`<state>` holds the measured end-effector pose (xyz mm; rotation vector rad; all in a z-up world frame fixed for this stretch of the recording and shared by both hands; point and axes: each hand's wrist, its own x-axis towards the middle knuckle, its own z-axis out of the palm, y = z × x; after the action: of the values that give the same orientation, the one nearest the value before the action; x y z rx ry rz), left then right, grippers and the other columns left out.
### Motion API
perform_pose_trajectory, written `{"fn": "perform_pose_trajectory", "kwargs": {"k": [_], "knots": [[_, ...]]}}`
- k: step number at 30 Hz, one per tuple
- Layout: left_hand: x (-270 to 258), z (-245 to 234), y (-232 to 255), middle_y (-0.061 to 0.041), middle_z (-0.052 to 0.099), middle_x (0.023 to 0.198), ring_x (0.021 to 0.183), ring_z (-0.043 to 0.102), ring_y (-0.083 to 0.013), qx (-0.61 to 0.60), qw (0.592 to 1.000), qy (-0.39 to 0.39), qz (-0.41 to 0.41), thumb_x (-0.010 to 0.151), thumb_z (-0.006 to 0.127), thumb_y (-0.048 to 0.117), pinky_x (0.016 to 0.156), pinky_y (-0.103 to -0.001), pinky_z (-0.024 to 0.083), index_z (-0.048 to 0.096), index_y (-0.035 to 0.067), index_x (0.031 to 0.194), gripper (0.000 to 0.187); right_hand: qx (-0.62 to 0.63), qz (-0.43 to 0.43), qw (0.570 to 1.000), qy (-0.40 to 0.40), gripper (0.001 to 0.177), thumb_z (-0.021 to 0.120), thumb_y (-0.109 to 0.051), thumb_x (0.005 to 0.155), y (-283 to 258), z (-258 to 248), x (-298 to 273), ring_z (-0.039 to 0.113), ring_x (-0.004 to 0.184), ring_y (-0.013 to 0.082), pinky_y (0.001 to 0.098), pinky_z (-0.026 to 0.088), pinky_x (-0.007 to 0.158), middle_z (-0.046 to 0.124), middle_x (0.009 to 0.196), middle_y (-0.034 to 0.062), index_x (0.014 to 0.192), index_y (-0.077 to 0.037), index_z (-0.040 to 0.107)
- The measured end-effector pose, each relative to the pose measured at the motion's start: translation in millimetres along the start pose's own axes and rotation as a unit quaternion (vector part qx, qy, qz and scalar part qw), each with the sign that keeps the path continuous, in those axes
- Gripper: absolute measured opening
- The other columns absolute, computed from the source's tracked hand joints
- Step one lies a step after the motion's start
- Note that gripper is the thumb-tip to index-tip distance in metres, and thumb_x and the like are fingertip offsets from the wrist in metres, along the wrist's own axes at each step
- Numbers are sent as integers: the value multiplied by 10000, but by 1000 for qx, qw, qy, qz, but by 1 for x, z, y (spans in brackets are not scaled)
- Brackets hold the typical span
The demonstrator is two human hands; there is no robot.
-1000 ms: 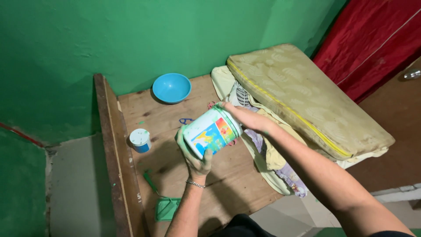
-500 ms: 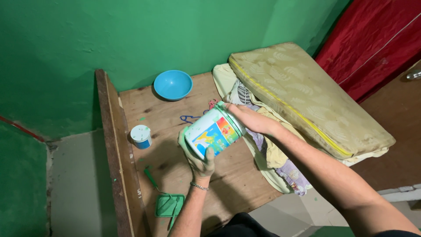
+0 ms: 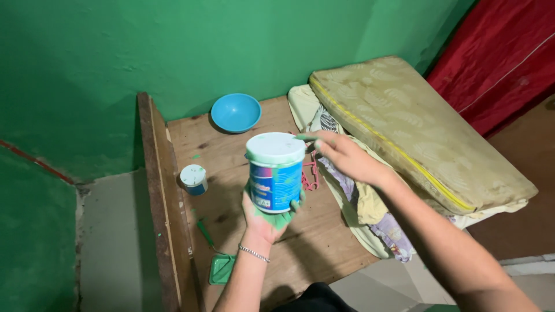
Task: The person opens a paint can, pours green paint into a tray, and uses a roller to apply paint to a wall. They then use a brush to paint the edges and corners of the wall.
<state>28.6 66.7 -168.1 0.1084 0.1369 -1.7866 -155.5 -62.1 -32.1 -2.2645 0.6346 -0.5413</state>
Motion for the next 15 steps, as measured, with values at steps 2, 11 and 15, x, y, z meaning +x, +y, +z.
{"fn": "perform_pose_trajectory", "kwargs": {"k": [2, 11, 15], "knots": [[-5, -2, -4, -296, 614, 1230, 978, 644, -462, -42, 998, -43, -22, 950, 361, 683, 691, -428, 591, 511, -35, 1404, 862, -30, -52, 998, 15, 409, 507, -189, 1041, -16, 3, -5, 612, 1259, 288, 411, 451, 1083, 641, 1366, 137, 1424, -58, 564], [-28, 16, -4, -385, 514, 1381, 1219, 551, -559, -20, 991, -66, -117, 977, 357, 703, 1057, -648, 474, 440, -61, 1493, 926, -80, -207, 970, 100, 370, 695, 27, 892, -38, 0, -13, 650, 1258, 319, 375, 564, 985, 636, 1386, 139, 1244, -39, 602], [-38, 60, -13, -236, 571, 1431, 1238, 574, -501, 79, 995, -24, 50, 940, 349, 678, 1035, -703, 420, 486, 97, 1485, 808, -76, -219, 964, 131, 351, 697, 25, 896, -32, 1, -12, 673, 1236, 313, 374, 566, 977, 673, 1309, 139, 1231, -25, 604]]}}
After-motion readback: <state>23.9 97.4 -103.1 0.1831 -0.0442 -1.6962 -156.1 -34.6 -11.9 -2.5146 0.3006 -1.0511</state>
